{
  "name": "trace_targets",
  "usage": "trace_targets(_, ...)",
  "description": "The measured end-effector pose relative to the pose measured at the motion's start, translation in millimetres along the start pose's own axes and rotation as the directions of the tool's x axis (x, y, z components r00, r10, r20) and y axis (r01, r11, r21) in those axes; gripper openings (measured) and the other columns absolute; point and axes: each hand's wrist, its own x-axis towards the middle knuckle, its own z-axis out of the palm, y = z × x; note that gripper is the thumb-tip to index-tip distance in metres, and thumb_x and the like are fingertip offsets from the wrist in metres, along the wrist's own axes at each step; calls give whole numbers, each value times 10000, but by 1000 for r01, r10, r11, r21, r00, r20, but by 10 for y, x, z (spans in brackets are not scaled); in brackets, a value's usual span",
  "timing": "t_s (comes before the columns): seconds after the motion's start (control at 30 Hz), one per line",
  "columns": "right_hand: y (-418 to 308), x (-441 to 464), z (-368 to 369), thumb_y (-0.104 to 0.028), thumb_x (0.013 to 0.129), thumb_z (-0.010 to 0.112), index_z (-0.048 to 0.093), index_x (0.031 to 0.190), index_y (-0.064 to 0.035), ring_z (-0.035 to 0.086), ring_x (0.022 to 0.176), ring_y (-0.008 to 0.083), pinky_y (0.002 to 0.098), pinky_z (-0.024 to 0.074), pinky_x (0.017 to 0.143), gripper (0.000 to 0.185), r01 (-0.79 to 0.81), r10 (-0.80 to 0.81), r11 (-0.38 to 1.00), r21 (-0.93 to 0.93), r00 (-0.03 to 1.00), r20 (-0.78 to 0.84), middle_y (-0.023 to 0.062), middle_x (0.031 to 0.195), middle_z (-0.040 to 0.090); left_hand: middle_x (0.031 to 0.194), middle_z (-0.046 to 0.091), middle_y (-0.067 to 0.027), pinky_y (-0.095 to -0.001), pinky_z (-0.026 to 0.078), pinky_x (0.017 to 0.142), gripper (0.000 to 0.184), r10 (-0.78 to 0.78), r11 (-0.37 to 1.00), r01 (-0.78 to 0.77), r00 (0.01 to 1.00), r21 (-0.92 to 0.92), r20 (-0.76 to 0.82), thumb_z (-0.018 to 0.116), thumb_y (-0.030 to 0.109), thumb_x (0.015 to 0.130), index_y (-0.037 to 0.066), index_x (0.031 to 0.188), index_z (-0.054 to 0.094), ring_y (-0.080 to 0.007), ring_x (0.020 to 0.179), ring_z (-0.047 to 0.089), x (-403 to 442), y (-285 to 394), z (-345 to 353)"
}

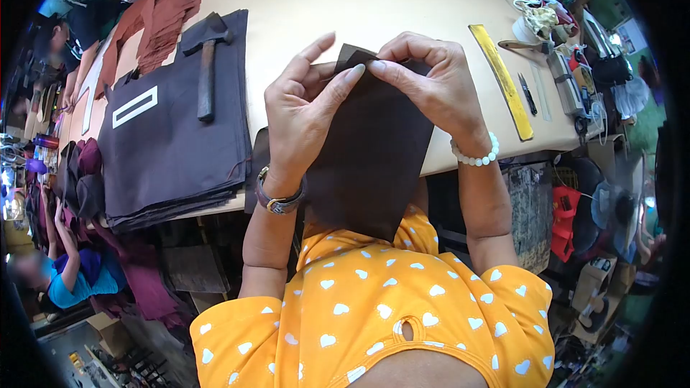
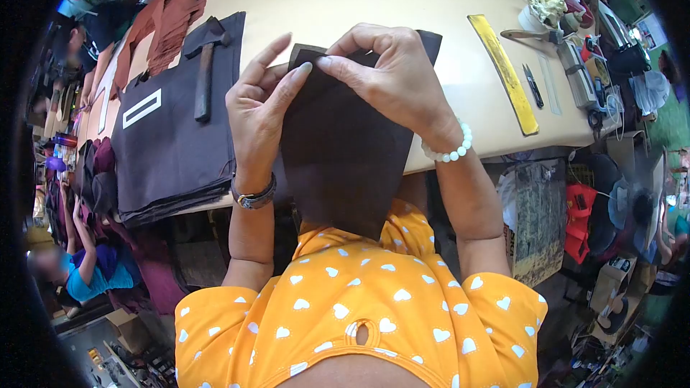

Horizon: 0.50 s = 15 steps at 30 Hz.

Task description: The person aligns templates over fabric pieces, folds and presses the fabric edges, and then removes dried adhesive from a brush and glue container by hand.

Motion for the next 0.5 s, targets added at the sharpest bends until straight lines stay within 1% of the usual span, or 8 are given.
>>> trace_targets(0.07,-23,10,20,-112,773,689,673,791,16,584,635,84,218,455,593,130,20,-20,999,-42,1000,-1,58,691,652,933,671,-91,-203,509,743,301,-17,999,17,1000,52,0,652,34,835,-60,1116,595,-97,816,623,0,-13,-24)
trace_targets(0.1,-35,11,25,-109,771,687,671,790,18,583,633,85,221,454,590,130,29,-29,998,-63,1000,-3,62,686,649,923,672,-87,-202,510,738,288,-17,999,17,1000,34,3,650,36,837,-59,1105,604,-94,808,621,-5,-9,-22)
trace_targets(0.2,-70,8,45,-106,765,685,670,782,19,581,630,86,226,452,581,127,13,-13,999,-52,1000,-1,73,679,642,899,674,-76,-199,512,722,242,-17,1000,18,1000,-9,8,646,43,842,-55,1063,631,-85,785,614,-25,2,-17)
trace_targets(0.3,-64,11,70,-112,762,689,670,774,19,572,596,83,233,450,557,133,73,-75,994,-83,997,-17,70,661,638,889,673,-67,-194,511,707,207,-13,1000,13,1000,-17,-2,642,47,847,-52,1028,650,-79,766,607,-50,13,-32)
trace_targets(0.4,-132,11,68,-121,761,689,672,772,18,557,555,77,233,443,529,141,12,-12,996,-89,1000,7,68,637,633,879,673,-63,-187,507,697,206,3,1000,-3,1000,-7,-2,639,48,849,-47,1031,651,-73,757,600,-68,29,-44)
trace_targets(0.5,-130,4,85,-129,763,688,673,773,15,544,529,67,225,433,506,146,28,-29,995,-98,1000,-5,62,611,626,870,672,-57,-183,503,690,198,18,1000,-18,1000,3,-6,636,48,853,-45,1026,654,-67,752,594,-81,34,-57)
